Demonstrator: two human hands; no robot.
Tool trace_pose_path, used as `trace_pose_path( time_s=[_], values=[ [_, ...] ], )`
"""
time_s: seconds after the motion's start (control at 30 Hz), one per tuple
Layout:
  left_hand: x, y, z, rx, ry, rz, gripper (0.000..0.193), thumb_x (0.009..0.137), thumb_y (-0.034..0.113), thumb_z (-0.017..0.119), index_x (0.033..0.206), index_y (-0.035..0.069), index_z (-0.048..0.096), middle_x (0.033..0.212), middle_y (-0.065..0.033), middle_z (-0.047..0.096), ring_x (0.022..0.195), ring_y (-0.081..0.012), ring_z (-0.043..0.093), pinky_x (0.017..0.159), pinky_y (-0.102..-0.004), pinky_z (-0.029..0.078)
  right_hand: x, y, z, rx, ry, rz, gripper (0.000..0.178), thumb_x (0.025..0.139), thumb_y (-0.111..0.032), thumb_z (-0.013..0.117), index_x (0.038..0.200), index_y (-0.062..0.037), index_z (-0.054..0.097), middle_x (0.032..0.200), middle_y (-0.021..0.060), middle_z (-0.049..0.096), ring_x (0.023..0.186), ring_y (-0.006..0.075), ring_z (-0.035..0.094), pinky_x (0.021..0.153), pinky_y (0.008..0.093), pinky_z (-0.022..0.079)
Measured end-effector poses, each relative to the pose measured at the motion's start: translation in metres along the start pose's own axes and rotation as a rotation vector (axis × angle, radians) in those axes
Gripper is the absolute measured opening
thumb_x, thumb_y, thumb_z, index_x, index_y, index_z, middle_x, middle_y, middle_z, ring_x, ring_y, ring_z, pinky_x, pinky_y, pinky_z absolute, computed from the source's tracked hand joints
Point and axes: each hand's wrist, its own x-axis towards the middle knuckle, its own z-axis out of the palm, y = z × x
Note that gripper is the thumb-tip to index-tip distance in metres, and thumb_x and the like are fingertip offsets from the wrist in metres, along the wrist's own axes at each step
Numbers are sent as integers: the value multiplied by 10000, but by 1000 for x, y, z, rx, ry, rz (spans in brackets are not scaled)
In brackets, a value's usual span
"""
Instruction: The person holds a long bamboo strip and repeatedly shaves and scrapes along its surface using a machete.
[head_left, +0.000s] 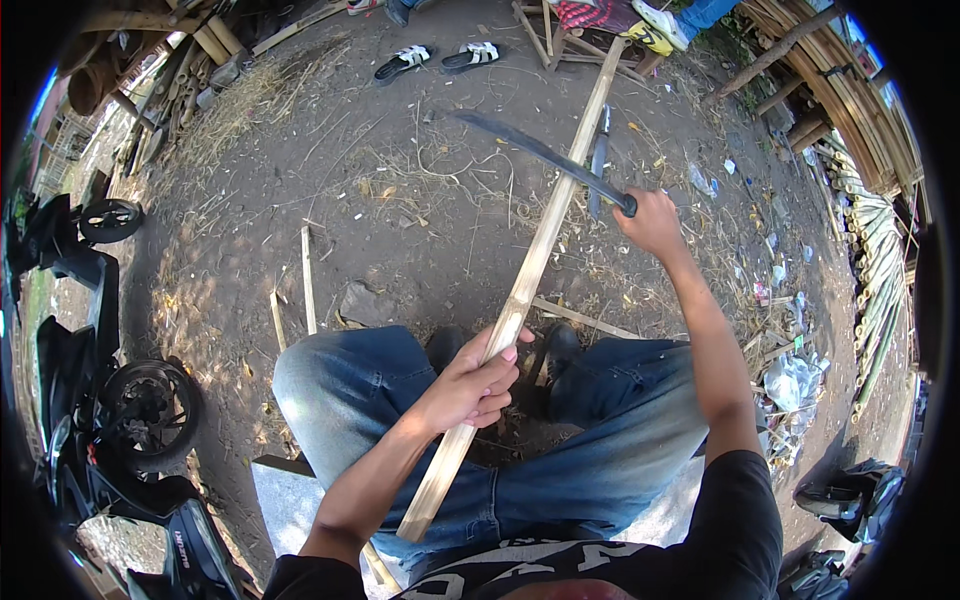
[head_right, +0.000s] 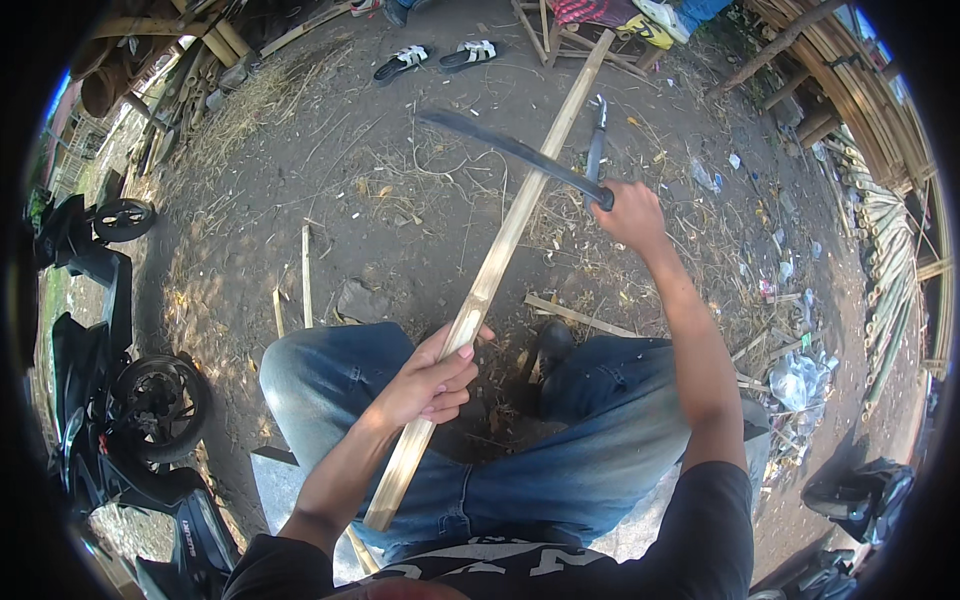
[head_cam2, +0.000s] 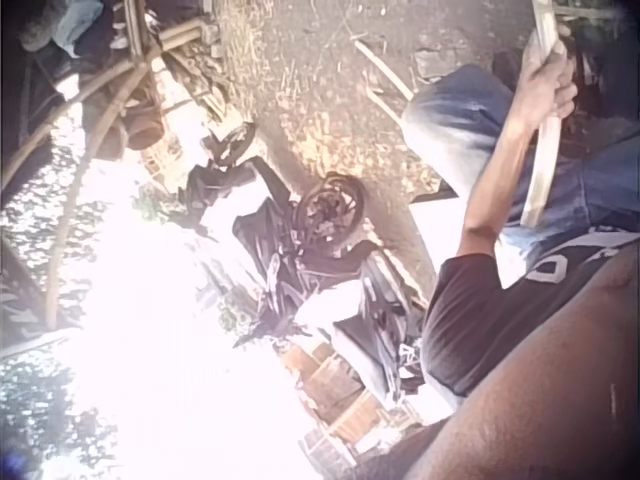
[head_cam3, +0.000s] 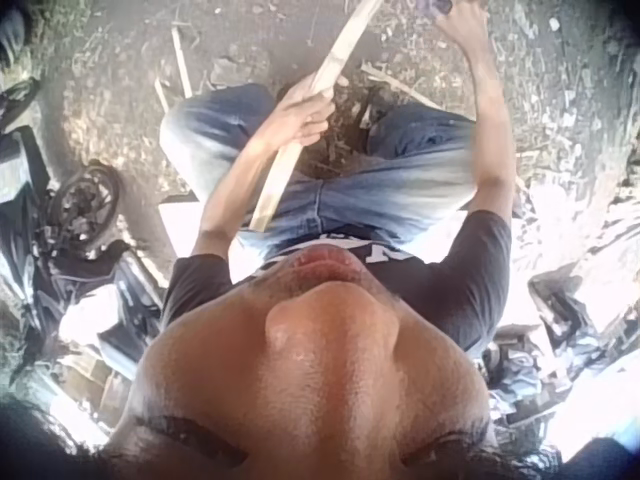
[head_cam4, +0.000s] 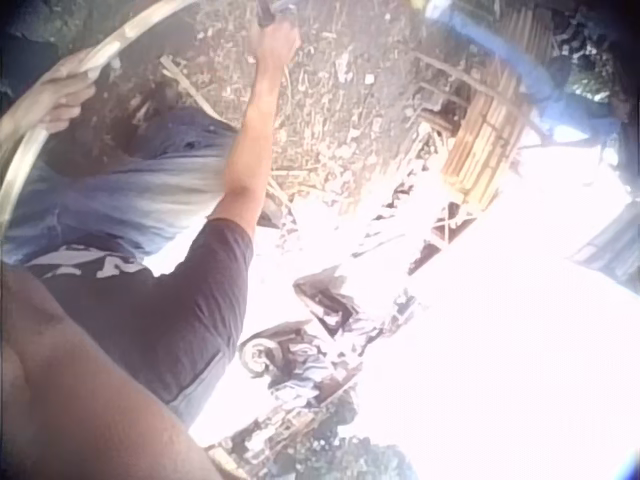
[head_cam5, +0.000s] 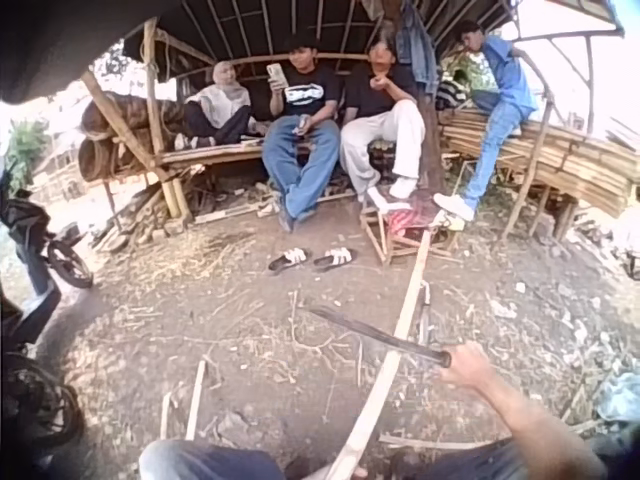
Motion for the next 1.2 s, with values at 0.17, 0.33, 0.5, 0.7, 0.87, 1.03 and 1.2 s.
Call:
trace_pose_path(
  time_s=[0.17, 0.33, 0.5, 0.7, 0.87, 1.03, 1.2],
  values=[
    [7, -11, -3, -45, -53, -34, 322, 1112, 239, 409, 1418, 142, 431, 641, 81, 290, 425, 3, 250, 349, -169, 245, 2, 54, 29, -73, 36, 186, 283, 838, -307, 691, 941, -46, 730, 799, 232, 696, 843, 435, 692, 804, 532, 548],
    [-2, -8, -7, -172, -92, -41, 328, 1111, 214, 405, 1427, 131, 424, 632, 78, 306, 401, 4, 258, 334, -162, 241, -6, 13, 1, -112, -165, -83, 308, 831, -317, 678, 993, -59, 723, 891, 251, 707, 902, 467, 679, 841, 524, 560],
    [-13, -2, 5, -336, -163, -135, 343, 1108, 205, 413, 1442, 126, 425, 628, 68, 317, 388, 1, 268, 318, -158, 244, 6, 133, 34, -64, 72, 503, 370, 837, -304, 654, 977, 31, 725, 966, 296, 708, 969, 488, 674, 874, 521, 549],
    [-12, -5, 10, -252, -155, -133, 353, 1108, 224, 418, 1447, 129, 431, 620, 76, 314, 386, 1, 268, 320, -162, 235, -6, 172, 47, 144, 216, 863, 464, 827, -308, 625, 975, 123, 710, 1001, 377, 677, 1021, 506, 669, 922, 518, 527],
    [-6, -1, 5, -52, -43, -23, 345, 1106, 255, 426, 1429, 135, 430, 616, 82, 319, 401, -1, 264, 333, -170, 244, -6, 90, 20, 195, 240, 508, 315, 802, -247, 655, 787, 65, 693, 790, 316, 670, 854, 484, 685, 794, 512, 538],
    [-7, 6, 2, -28, -36, 5, 331, 1105, 260, 431, 1415, 142, 428, 610, 85, 305, 403, -1, 258, 335, -171, 246, -22, 13, -3, 145, 152, 154, 272, 808, -242, 693, 753, 20, 646, 708, 271, 652, 786, 450, 683, 720, 511, 538],
    [-14, 8, 0, -76, -102, -44, 324, 1106, 259, 436, 1414, 158, 435, 633, 81, 295, 426, 0, 245, 344, -166, 233, -15, 35, -10, -33, 93, -1, 275, 818, -283, 711, 856, -14, 673, 737, 253, 677, 796, 441, 689, 724, 524, 550]
  ],
)
